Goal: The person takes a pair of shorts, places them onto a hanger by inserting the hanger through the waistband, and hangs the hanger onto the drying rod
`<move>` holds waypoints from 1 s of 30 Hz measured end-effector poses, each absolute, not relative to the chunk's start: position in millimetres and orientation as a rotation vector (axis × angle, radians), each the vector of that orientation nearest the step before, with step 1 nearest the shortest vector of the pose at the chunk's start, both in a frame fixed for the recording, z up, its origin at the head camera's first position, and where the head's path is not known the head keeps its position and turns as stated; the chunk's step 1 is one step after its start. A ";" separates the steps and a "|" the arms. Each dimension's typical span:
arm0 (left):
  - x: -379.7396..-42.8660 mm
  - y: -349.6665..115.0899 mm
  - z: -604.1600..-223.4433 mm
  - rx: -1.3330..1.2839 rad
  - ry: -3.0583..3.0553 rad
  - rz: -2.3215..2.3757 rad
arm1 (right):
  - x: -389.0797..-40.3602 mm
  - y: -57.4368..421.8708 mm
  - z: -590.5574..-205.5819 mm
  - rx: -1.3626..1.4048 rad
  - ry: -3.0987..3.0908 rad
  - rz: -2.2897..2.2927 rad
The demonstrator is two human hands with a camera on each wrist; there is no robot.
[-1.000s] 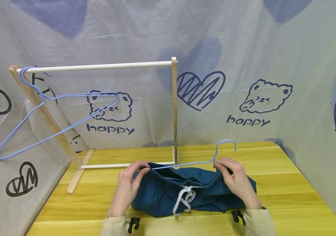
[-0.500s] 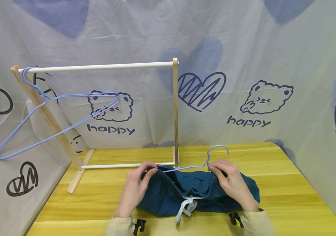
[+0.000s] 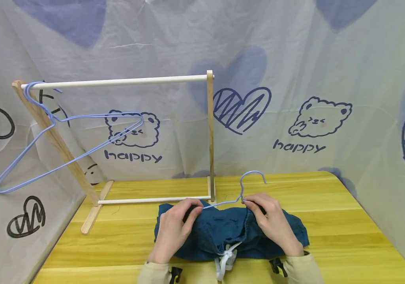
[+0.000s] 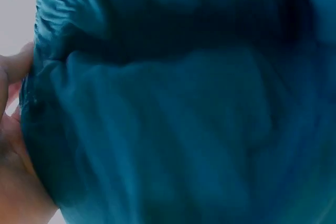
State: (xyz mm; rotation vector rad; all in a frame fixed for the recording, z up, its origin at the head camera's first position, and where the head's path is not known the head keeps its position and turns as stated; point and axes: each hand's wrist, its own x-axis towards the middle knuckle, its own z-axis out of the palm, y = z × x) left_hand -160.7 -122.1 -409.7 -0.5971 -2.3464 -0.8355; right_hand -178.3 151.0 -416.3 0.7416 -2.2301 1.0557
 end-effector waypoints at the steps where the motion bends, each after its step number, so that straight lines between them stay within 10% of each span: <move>1: -160.8 -121.8 -410.6 -0.604 -2.339 -0.813 | -178.1 150.6 -416.5 0.740 -2.227 1.060; 30: -167.7 -139.1 -411.5 -0.469 -2.195 -0.786 | -182.7 162.8 -416.1 0.676 -2.154 1.118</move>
